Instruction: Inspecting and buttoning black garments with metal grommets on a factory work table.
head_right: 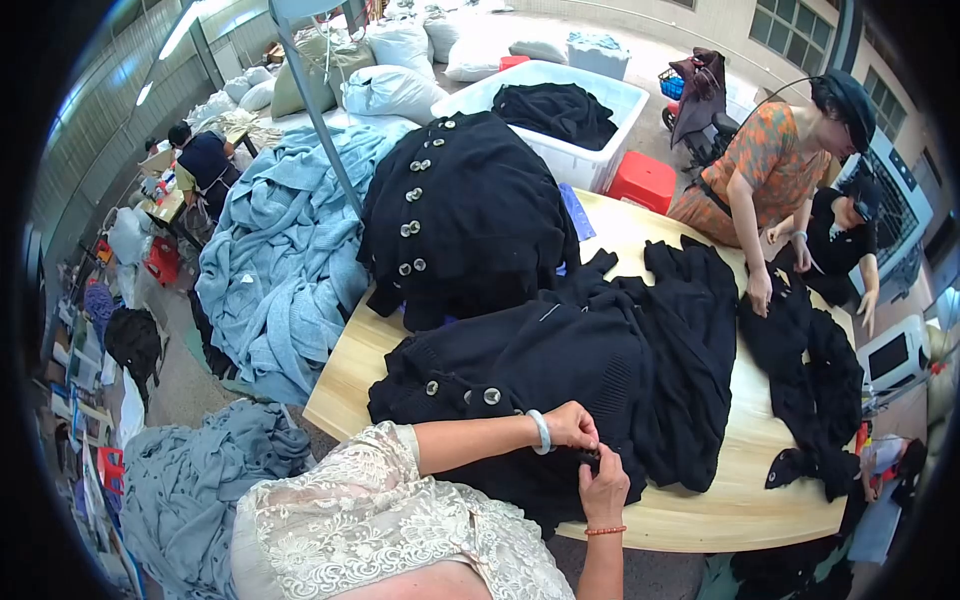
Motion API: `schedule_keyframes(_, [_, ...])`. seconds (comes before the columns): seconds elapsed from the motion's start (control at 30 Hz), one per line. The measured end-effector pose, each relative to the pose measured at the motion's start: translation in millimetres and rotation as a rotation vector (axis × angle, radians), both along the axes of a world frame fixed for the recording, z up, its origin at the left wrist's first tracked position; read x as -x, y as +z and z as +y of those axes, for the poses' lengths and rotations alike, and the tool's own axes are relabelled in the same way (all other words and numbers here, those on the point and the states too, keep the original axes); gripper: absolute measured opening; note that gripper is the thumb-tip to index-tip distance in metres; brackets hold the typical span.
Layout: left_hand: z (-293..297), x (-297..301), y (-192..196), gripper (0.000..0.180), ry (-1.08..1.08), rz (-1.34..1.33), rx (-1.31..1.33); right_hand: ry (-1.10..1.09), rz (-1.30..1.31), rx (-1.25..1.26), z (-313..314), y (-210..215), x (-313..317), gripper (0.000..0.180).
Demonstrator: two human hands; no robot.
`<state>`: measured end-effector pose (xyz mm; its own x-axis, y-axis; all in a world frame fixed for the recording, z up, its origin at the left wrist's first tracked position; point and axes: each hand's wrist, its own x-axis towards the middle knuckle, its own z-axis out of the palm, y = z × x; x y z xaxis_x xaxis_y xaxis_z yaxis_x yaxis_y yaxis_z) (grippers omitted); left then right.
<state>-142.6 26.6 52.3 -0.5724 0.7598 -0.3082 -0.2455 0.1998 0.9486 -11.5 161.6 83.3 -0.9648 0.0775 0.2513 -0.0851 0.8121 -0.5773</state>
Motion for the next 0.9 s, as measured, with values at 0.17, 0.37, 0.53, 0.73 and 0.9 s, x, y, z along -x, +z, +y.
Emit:
schedule_keyframes(0.17, [-21, -10, 13, 0.051, -0.306, 0.392, -0.045, 0.093, 0.005, -0.052, 10, -8, 0, 0.034])
schedule_keyframes(0.37, [-24, -33, 17, 0.027, -0.029, 0.806, 0.106, 0.108, -0.167, 0.169, 12, 1, 5, 0.027])
schedule_keyframes(0.53, [-23, -27, 12, 0.024, -0.031, 0.646, 0.147, 0.183, -0.057, 0.12, 10, 6, 7, 0.024])
schedule_keyframes(0.73, [-33, -18, 23, 0.02, -0.171, 0.601, 0.111, 0.18, -0.089, 0.301, 6, 17, -2, 0.018])
schedule_keyframes(0.9, [-42, -17, 43, 0.017, -0.147, 0.528, -0.068, 0.229, -0.172, 0.567, 11, 29, -5, 0.01])
